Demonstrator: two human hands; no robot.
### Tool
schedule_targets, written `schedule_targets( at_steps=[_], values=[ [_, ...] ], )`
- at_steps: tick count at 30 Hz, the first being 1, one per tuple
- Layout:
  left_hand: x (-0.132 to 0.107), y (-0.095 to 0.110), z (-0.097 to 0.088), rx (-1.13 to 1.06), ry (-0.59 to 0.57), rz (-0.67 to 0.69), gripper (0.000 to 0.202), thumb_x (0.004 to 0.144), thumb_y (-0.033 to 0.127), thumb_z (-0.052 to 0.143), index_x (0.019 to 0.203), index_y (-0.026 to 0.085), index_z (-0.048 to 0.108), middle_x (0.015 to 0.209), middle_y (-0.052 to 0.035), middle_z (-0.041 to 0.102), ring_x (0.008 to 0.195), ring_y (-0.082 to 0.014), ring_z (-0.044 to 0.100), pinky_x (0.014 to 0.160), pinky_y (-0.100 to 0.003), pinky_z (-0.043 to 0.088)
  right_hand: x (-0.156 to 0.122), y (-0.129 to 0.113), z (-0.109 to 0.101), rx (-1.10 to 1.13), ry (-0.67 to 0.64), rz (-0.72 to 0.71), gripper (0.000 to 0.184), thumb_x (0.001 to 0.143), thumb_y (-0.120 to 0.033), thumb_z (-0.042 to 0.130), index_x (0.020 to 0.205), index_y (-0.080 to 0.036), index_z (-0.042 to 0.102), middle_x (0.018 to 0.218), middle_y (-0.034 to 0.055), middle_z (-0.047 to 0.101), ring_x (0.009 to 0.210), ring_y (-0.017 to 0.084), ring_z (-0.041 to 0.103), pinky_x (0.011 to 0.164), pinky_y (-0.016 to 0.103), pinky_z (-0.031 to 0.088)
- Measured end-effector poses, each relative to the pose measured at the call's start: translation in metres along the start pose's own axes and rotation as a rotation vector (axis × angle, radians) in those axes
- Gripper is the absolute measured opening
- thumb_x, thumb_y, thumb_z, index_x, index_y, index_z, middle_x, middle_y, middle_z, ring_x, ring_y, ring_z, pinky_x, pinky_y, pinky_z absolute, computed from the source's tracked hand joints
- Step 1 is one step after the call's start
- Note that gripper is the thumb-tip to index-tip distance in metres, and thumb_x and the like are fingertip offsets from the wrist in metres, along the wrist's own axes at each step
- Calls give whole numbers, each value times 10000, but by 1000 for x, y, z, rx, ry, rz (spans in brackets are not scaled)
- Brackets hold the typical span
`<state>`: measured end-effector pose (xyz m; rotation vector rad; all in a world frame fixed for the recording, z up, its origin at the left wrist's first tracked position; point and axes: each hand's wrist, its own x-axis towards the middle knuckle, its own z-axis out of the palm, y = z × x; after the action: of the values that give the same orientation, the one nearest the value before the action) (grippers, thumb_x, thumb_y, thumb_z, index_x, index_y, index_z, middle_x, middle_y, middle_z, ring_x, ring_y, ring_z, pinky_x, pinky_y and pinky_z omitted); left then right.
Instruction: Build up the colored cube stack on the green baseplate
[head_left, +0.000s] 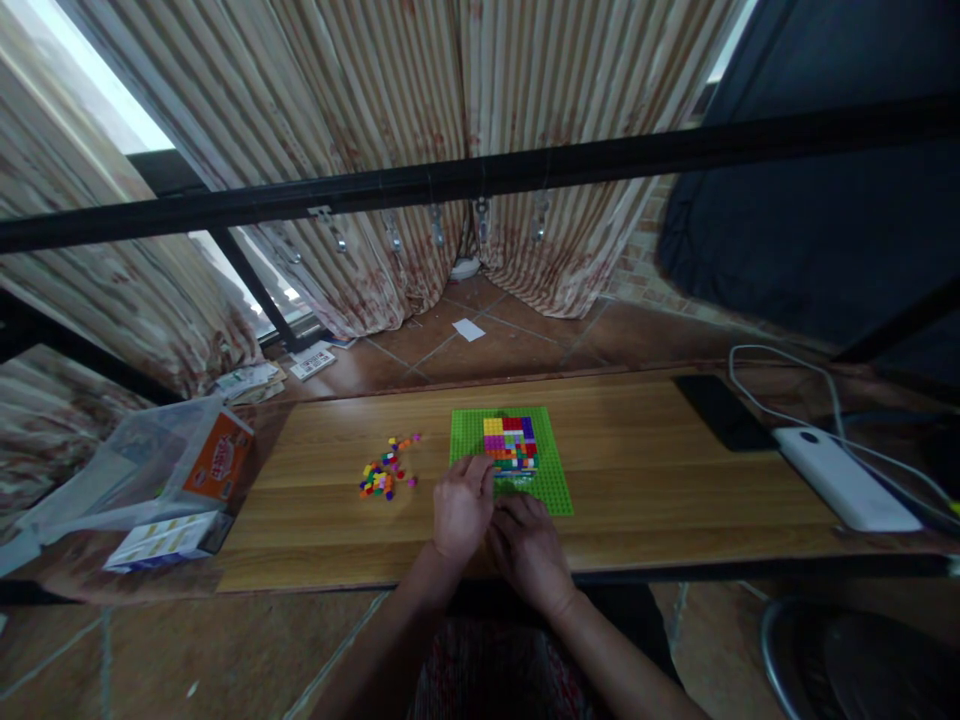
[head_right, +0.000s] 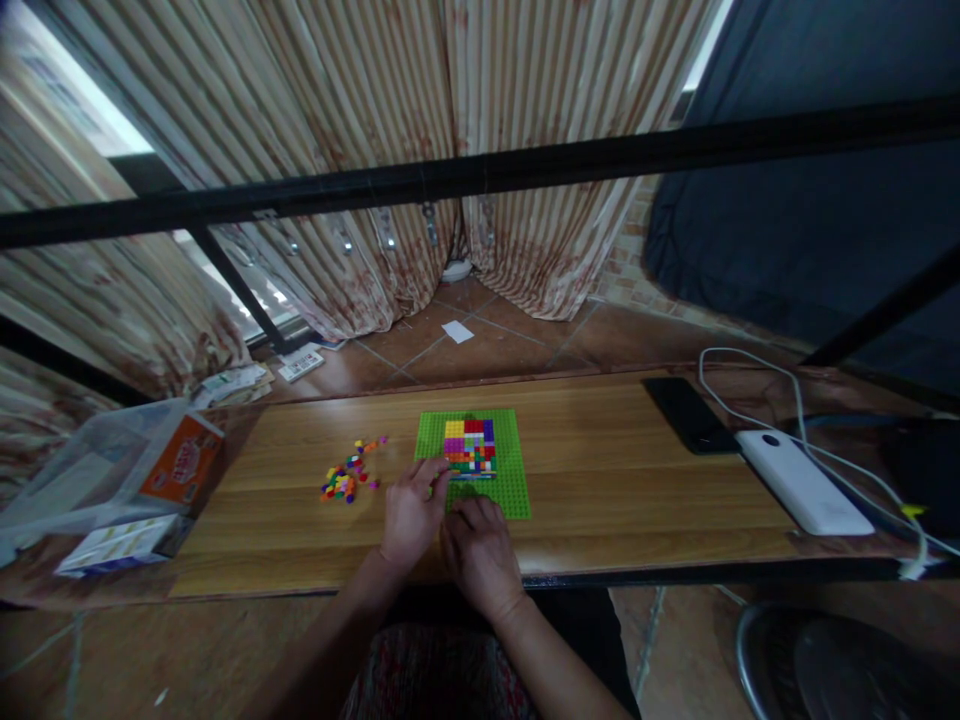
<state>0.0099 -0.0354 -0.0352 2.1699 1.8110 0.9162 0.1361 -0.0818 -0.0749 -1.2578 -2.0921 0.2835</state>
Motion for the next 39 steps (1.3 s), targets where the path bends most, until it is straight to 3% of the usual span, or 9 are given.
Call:
schedule_targets(
  at_steps=[14, 21, 27, 32, 36, 39],
  values=[
    [2, -7, 5, 136, 45, 204, 156, 900, 127, 508, 874, 195, 646, 862, -32, 679, 821, -162, 612, 747, -279, 490, -1, 2, 3, -14, 14, -1, 133, 906, -173, 537, 916, -210, 665, 1001, 74, 633, 926, 232, 532, 801, 378, 444],
    [5, -7, 2, 188, -53, 267, 160, 891, 103, 486, 877, 169, 631, 879, -56, 667, 842, -188, 595, 766, -309, 502, -1, 2, 4, -22, 18, 3, 127, 901, -169, 547, 930, -206, 664, 986, 70, 633, 904, 229, 529, 794, 367, 438],
    [4, 3, -8, 203, -82, 229, 139, 883, 124, 509, 879, 175, 638, 854, -53, 659, 843, -197, 591, 768, -317, 504, -3, 2, 2, -3, 9, -20, 126, 911, -189, 532, 928, -202, 656, 988, 70, 633, 905, 230, 534, 790, 371, 434],
    [-22, -3, -19, 39, 49, 57, 203, 920, 175, 477, 1063, 207, 618, 957, -45, 672, 904, -182, 610, 813, -312, 505, -4, 7, 4, -24, 15, -58, 152, 930, -241, 513, 899, -214, 659, 999, 71, 637, 922, 230, 552, 791, 375, 435],
    [-50, -42, -34, -29, 163, -186, 187, 905, 136, 467, 923, 204, 640, 877, -45, 668, 912, -180, 624, 833, -308, 494, -7, 12, 8, -42, 28, -79, 170, 940, -288, 501, 929, -227, 660, 1013, 67, 646, 939, 233, 565, 812, 388, 436],
    [-62, -78, -51, -20, 223, -366, 197, 889, 125, 476, 929, 201, 653, 935, -50, 678, 882, -170, 633, 794, -288, 488, -9, 16, 10, -42, 36, -86, 178, 945, -303, 496, 940, -229, 658, 1028, 67, 648, 945, 235, 569, 829, 399, 436]
  ],
)
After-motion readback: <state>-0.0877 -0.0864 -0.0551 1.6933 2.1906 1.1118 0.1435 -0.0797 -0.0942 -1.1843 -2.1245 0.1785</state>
